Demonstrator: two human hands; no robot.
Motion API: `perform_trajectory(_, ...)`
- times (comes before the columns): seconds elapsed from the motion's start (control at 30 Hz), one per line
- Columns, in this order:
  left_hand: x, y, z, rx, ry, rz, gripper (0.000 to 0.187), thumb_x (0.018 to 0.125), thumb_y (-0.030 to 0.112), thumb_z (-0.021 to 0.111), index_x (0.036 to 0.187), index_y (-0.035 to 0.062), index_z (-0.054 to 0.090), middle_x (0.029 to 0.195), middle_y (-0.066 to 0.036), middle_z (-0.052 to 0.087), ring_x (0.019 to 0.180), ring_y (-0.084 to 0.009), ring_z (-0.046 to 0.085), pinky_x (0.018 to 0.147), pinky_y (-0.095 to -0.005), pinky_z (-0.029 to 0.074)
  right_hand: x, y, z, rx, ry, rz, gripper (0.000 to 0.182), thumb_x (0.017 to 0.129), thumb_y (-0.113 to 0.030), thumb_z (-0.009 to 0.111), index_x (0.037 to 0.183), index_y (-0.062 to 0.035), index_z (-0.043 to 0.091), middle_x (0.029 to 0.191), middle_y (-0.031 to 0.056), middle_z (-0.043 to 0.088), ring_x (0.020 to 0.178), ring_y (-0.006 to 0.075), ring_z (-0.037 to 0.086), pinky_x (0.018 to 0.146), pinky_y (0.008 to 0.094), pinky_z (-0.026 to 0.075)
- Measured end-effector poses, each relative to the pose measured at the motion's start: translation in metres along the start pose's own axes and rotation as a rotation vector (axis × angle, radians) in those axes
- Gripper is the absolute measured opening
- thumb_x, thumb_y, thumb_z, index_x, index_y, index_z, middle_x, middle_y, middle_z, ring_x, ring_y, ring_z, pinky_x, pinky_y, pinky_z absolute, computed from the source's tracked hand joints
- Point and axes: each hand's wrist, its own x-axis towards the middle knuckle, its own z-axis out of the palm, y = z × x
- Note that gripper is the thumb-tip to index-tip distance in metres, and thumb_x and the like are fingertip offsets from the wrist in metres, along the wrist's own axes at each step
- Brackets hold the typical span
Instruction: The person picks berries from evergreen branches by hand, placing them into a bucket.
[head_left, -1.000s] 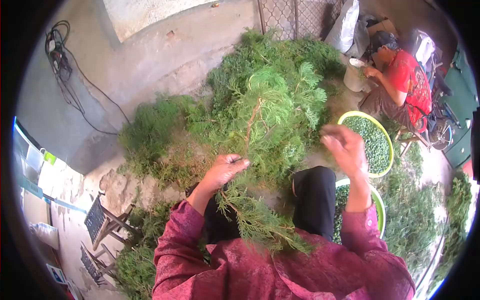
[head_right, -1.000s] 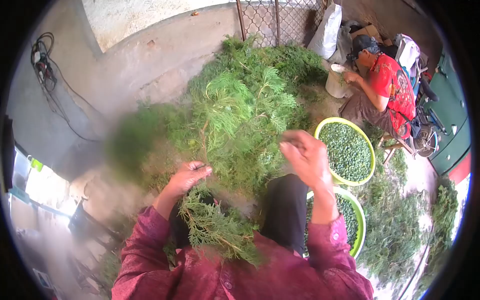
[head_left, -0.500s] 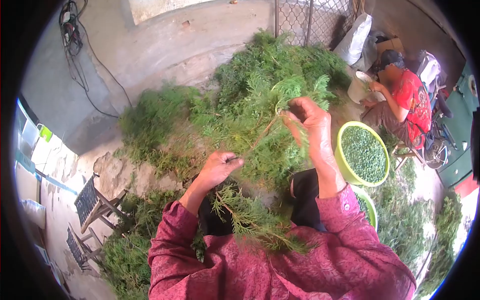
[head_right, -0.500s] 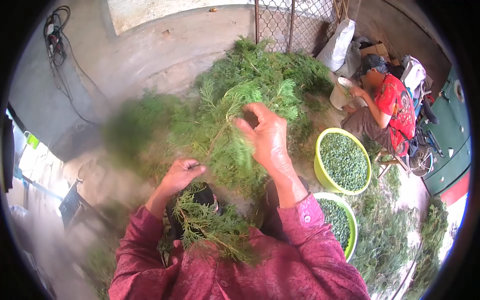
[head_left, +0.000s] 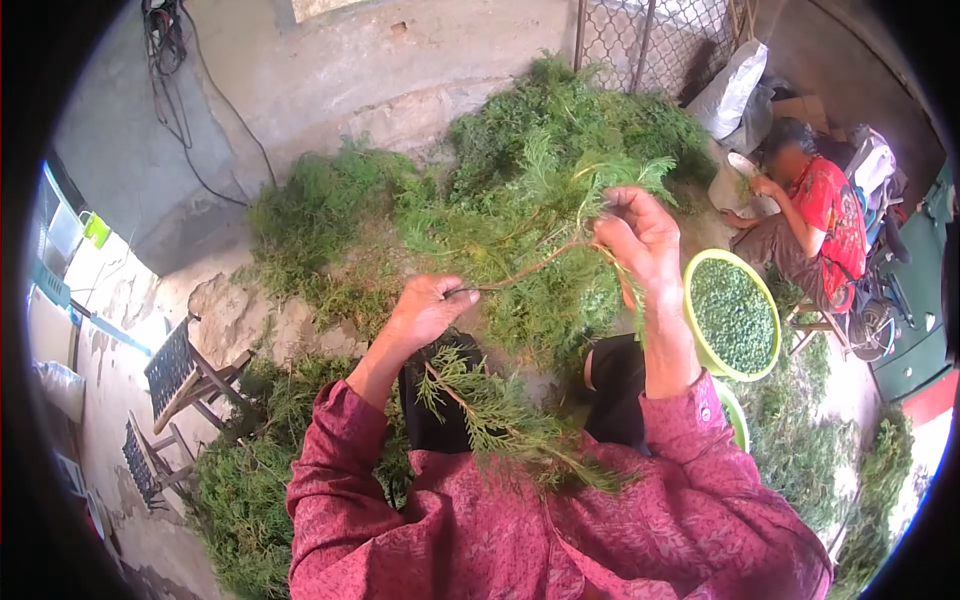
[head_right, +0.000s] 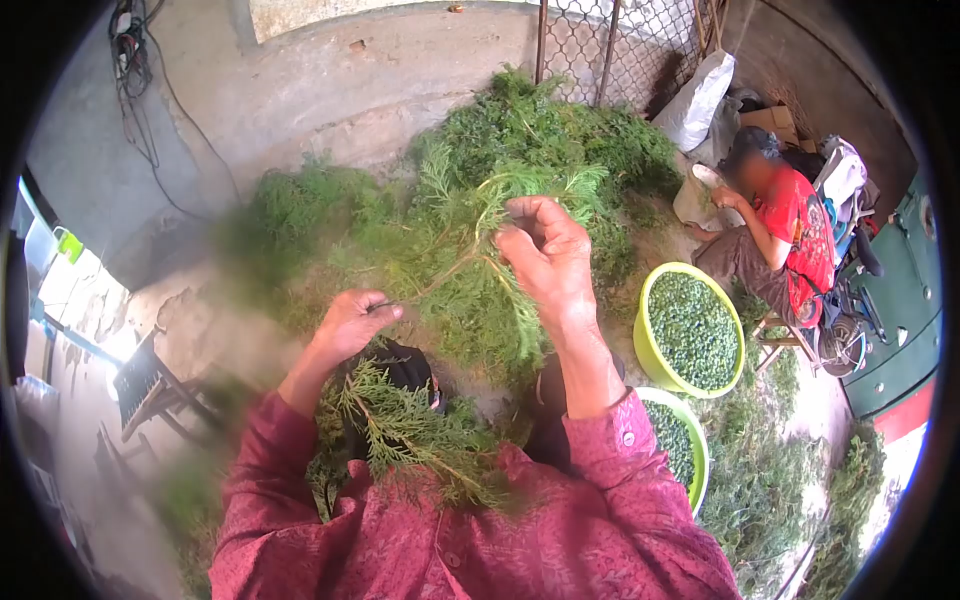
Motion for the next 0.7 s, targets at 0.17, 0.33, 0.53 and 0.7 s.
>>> perform_trajectory(0.17,-0.005,-0.014,-0.018,-0.163,0.139,-0.023,0.025,0.076,0.022,0.064,0.073,-0.0016,0.055,0.054,-0.012,0.042,0.053,-0.0116,0.038,0.05,-0.0318,0.037,-0.012,-0.012,-0.009,0.043,-0.012,0.24,0.027,0.069,0.001,0.05,0.096,-0.0033,0.052,0.067,0.0014,0.054,0.053,0.0052,0.043,0.047,0.0186,0.033)
perform_trajectory(0.33,-0.008,-0.009,-0.032,0.029,0.166,0.023,0.025,0.076,0.02,0.063,0.066,0.0003,0.051,0.055,-0.014,0.039,0.05,-0.0185,0.033,0.048,-0.0331,0.035,-0.033,-0.008,-0.019,0.104,-0.197,0.449,0.035,0.065,0.005,0.044,0.098,-0.0021,0.051,0.063,0.0022,0.05,0.048,0.0059,0.04,0.043,0.019,0.03)
perform_trajectory(0.53,-0.004,-0.018,-0.046,0.356,0.265,0.181,0.02,0.075,0.023,0.062,0.071,0.0033,0.057,0.058,-0.017,0.049,0.052,-0.0299,0.046,0.05,-0.0362,0.04,-0.036,-0.016,-0.072,0.482,-0.067,0.249,0.022,0.075,-0.005,0.047,0.098,-0.0036,0.046,0.059,0.0039,0.045,0.044,0.0092,0.036,0.037,0.0188,0.028)
perform_trajectory(0.7,-0.003,-0.003,-0.039,0.521,0.263,0.269,0.018,0.076,0.025,0.059,0.076,0.0079,0.062,0.059,-0.015,0.052,0.058,-0.0315,0.054,0.056,-0.0373,0.044,-0.046,-0.033,-0.033,0.49,-0.325,0.348,0.013,0.084,-0.014,0.052,0.092,-0.0049,0.053,0.069,0.0034,0.05,0.052,0.0069,0.042,0.039,0.018,0.032)
